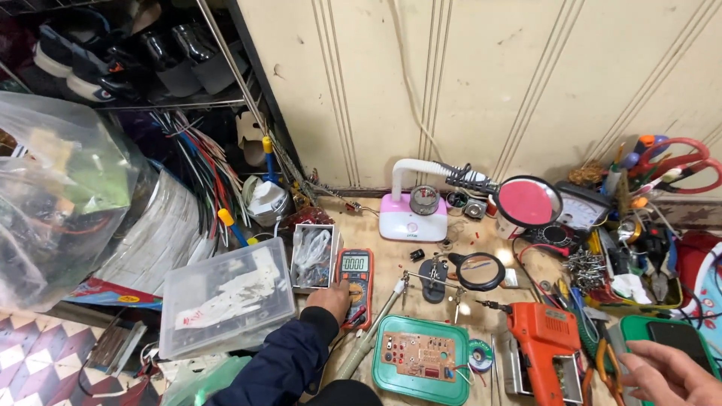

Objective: The person retrieves a circuit board from a plastic bag and holds it to inspect the components. They then use a multimeter to test the board by touching the probes to various points on the circuit.

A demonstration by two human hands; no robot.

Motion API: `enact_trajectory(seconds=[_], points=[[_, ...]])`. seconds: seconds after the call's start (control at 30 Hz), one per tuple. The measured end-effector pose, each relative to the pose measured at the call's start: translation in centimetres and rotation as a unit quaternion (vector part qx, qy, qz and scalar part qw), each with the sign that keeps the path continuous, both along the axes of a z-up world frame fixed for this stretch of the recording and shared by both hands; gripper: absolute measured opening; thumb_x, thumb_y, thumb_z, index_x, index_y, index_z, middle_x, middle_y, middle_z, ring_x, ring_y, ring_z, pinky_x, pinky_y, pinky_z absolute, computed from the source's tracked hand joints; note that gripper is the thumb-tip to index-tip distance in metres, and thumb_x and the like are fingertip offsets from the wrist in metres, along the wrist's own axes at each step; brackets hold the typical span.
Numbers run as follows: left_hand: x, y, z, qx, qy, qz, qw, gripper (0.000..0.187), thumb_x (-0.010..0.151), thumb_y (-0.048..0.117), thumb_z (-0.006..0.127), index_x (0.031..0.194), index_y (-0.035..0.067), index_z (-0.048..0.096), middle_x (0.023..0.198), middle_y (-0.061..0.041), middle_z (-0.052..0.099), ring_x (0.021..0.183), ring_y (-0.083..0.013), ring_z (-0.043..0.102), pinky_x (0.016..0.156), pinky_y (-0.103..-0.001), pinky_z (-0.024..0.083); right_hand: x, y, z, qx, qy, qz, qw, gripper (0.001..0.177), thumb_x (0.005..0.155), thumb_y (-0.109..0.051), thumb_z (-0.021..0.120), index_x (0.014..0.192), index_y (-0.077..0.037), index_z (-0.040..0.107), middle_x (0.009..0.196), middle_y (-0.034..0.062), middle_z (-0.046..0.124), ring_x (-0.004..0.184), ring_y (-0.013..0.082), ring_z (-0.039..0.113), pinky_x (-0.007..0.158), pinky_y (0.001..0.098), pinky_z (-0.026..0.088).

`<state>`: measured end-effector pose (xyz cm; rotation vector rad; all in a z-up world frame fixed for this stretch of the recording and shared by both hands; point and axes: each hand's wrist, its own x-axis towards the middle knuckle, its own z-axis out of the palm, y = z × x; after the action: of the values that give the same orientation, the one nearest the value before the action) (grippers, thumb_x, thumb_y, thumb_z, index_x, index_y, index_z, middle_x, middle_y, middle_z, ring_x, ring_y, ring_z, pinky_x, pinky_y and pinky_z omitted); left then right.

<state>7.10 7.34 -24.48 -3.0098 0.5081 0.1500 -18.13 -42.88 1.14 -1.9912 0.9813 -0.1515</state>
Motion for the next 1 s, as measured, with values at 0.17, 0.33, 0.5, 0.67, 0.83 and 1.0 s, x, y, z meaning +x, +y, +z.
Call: enact_trajectory(seconds=[0.17,0.33,0.5,0.67,0.83,1.0], points=[[-0.5,-0.4,2.1,0.004,-0.021,-0.046,0.999,0.037,0.113,0.044,0.06,0.125,0.01,0.058,0.105,-0.019,0.076,0.072,-0.0446,0.077,0.056,-0.058,0.06,2.2,2.5,4.3,0.092,0.084,-0.012,0.992,0.036,0.115,-0.009,0.073,0.15,0.0,0.077,0.119,0.0345,0.083,0.113,0.0448,0.074,0.103,0.0615,0.059],[2.0,-1.1,2.0,0.076,0.025,-0.108,0.991,0.021,0.107,0.006,0.047,0.125,0.007,0.058,0.104,-0.019,0.076,0.077,-0.0427,0.078,0.059,-0.059,0.061,2.3,4.7,6.4,0.091,0.134,-0.014,0.987,0.035,0.114,-0.011,0.073,0.147,-0.007,0.08,0.129,0.0261,0.083,0.123,0.0405,0.076,0.119,0.0593,0.059],[4.0,-2.2,3.8,0.129,0.119,-0.155,0.972,0.026,0.115,0.023,0.048,0.129,0.008,0.064,0.109,-0.02,0.076,0.087,-0.0435,0.076,0.069,-0.058,0.06,2.1,4.4,5.7,0.072,0.098,-0.01,0.993,0.027,0.11,-0.007,0.077,0.133,0.002,0.088,0.113,0.024,0.087,0.105,0.0317,0.076,0.106,0.0508,0.063],[5.2,-3.1,3.0,0.148,0.139,-0.173,0.964,0.03,0.115,0.018,0.042,0.126,0.009,0.069,0.107,-0.017,0.079,0.09,-0.0417,0.077,0.074,-0.055,0.062,1.9,3.1,4.2,0.087,0.077,0.004,0.993,0.024,0.106,-0.007,0.082,0.125,0.004,0.093,0.102,0.0208,0.085,0.097,0.0252,0.069,0.097,0.046,0.064],[5.8,-4.7,2.0,0.193,0.138,-0.206,0.949,0.03,0.113,0.01,0.042,0.125,0.008,0.069,0.107,-0.014,0.079,0.092,-0.0369,0.077,0.074,-0.053,0.062,2.5,3.4,4.9,0.116,0.088,-0.008,0.989,0.026,0.108,-0.005,0.081,0.13,0.005,0.091,0.108,0.0216,0.085,0.098,0.0307,0.073,0.1,0.0463,0.061],[4.6,-4.7,2.0,0.156,0.136,-0.095,0.974,0.03,0.107,0.0,0.05,0.123,0.005,0.075,0.108,-0.015,0.082,0.098,-0.04,0.08,0.075,-0.055,0.067,2.7,4.0,5.8,0.09,0.119,-0.006,0.989,0.027,0.109,-0.012,0.081,0.129,0.003,0.092,0.104,0.0254,0.085,0.097,0.0318,0.07,0.099,0.0496,0.062]])
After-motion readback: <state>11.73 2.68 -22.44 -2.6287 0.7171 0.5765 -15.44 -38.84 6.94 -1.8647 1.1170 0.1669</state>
